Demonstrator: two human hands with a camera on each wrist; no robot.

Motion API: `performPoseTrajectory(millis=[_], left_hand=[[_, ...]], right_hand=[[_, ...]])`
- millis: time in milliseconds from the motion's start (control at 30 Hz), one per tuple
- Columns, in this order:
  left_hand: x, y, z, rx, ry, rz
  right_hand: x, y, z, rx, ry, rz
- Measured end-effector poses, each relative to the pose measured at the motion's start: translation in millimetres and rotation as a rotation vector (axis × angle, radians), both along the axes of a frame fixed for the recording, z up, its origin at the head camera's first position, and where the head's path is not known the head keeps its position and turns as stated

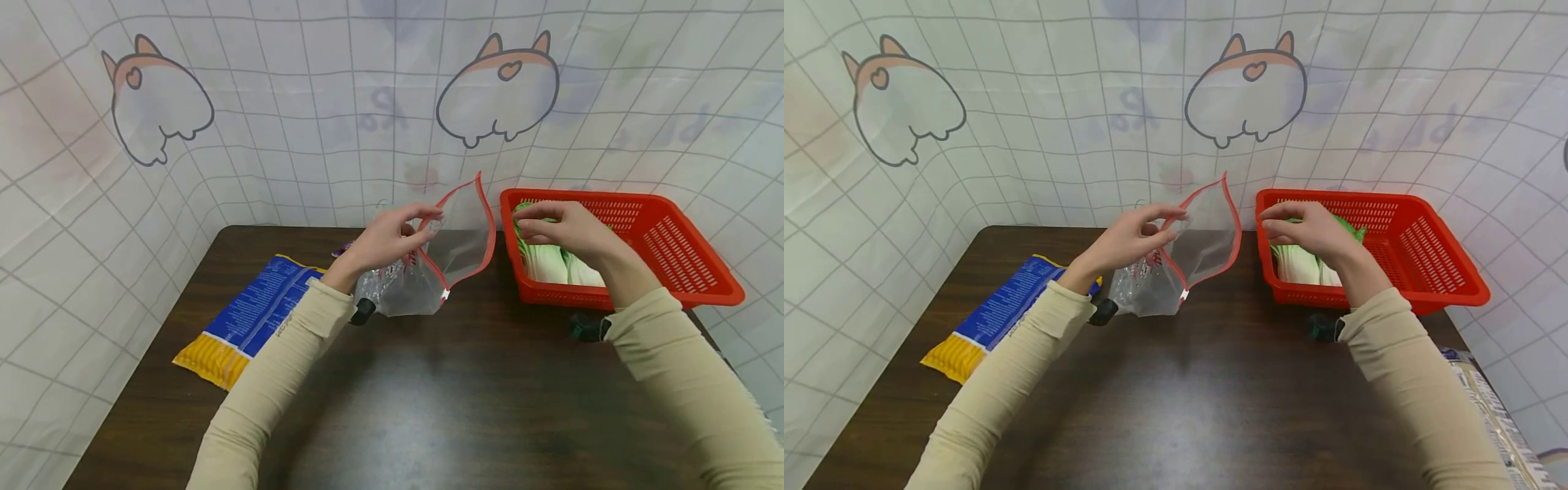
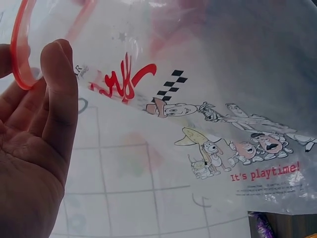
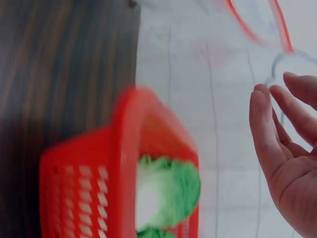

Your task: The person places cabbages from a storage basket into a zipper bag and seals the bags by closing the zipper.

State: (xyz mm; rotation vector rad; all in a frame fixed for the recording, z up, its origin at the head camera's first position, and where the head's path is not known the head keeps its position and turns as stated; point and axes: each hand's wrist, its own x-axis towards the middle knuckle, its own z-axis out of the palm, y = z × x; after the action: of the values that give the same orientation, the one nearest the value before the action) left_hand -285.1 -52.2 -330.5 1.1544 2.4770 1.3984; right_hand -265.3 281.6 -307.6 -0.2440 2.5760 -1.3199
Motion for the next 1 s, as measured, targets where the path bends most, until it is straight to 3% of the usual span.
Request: performPoseTrajectory(millis=[333, 600, 800, 1000], left_hand=[[4.1, -0.8, -5.0, -0.013, -0.005, 0.011], [2.8, -0.4, -8.3, 0.008, -0.018, -0.01], [1.9, 1.2, -7.8, 0.004, -0.034, -0.011], [2.7, 1.6, -4.9, 0.005, -0.038, 0.0]], right_hand=[[-19.5, 51.5, 0.0, 0.034, -0.046, -0.061], [-28.1, 92.5, -8.2, 0.069, -0.13, -0.161], [-29.3, 114.4, -16.5, 0.104, -0.111, -0.241], [-31.6, 129.0, -23.0, 0.107, -0.114, -0.261]])
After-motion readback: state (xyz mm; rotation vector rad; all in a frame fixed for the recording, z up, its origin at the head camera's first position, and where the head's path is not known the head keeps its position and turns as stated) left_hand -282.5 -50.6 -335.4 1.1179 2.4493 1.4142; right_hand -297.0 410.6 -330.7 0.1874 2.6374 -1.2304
